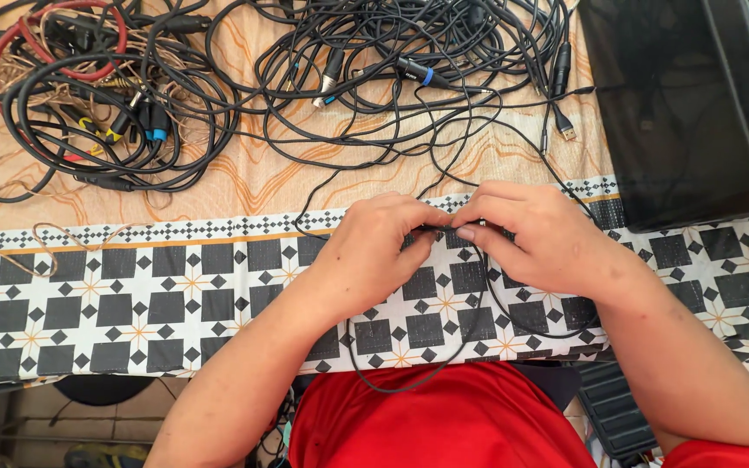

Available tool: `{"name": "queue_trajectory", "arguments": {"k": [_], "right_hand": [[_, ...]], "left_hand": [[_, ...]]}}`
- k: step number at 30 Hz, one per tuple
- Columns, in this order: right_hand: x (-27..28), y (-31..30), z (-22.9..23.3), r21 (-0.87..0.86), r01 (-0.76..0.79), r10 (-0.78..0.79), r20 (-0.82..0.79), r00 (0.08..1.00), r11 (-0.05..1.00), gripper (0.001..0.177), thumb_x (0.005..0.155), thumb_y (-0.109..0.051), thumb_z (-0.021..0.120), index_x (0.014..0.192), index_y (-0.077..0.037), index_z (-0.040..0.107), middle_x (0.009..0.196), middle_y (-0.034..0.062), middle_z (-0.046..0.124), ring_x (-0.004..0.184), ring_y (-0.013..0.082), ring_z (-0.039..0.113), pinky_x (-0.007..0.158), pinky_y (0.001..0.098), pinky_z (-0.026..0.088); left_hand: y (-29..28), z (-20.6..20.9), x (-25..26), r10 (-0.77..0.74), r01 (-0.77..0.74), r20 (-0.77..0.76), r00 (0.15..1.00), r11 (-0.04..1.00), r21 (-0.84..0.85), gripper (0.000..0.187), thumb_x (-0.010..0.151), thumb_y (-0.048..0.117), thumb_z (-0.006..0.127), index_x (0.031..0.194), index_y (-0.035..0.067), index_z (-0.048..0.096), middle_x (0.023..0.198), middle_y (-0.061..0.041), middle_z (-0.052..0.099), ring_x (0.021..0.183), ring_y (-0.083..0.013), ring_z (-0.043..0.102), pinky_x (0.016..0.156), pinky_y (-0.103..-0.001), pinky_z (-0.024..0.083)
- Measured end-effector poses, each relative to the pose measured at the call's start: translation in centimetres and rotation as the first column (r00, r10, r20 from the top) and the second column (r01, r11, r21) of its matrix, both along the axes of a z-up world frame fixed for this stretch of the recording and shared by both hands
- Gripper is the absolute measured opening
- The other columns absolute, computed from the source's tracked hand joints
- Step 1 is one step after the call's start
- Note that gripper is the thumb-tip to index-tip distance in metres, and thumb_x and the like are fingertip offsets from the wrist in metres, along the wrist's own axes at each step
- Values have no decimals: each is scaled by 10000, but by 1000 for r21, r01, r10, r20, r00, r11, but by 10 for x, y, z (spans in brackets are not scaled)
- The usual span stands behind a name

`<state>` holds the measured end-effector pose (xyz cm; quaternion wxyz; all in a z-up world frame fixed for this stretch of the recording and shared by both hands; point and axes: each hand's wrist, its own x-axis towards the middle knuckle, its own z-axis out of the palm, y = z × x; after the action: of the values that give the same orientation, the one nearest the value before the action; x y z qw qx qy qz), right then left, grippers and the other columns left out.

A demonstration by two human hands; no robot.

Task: The person untangles a black cable from a large pile of tangled cords on a table by hand, following the wire's length and pulling it through loops.

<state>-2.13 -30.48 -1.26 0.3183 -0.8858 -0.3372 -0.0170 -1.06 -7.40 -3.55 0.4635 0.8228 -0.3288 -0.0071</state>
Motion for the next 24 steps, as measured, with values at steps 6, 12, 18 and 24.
{"name": "queue_trajectory", "arguments": {"k": [6, 12, 18, 24], "right_hand": [[0, 2, -2, 1, 38, -38, 58, 998, 999, 98, 888, -72, 713, 971, -26, 692, 889, 111, 676, 810, 310, 679, 695, 387, 536], [-2, 6, 3, 101, 104, -128, 268, 955, 989, 158, 843, -110, 796, 973, -64, 719, 974, 86, 672, 879, 290, 653, 779, 389, 510], [-7, 12, 4, 99, 202, -225, 483, 847, 974, 189, 770, -112, 882, 923, -100, 772, 847, 29, 682, 777, 237, 586, 732, 414, 408], [-4, 15, 0, 135, 106, -153, 405, 901, 985, 316, 789, -141, 877, 1058, -33, 752, 942, 73, 732, 868, 238, 671, 760, 368, 493]], "left_hand": [[-3, 2, -1, 24, -27, -77, 997, 999, -32, 227, 843, 143, 781, 1042, 48, 728, 918, -123, 712, 850, -287, 703, 758, -366, 560], [-2, 2, 0, 36, -33, 150, 988, 999, -24, 164, 871, 129, 793, 1008, 53, 743, 898, -100, 715, 861, -314, 687, 756, -395, 540], [-3, 5, -3, 90, -83, 44, 995, 986, -144, 147, 929, 100, 749, 1062, 41, 729, 956, -92, 716, 783, -244, 714, 693, -329, 563], [-3, 6, -2, 155, -153, 2, 988, 979, -136, 160, 918, 80, 736, 1070, 32, 732, 964, -85, 721, 734, -199, 713, 615, -287, 564]]}}
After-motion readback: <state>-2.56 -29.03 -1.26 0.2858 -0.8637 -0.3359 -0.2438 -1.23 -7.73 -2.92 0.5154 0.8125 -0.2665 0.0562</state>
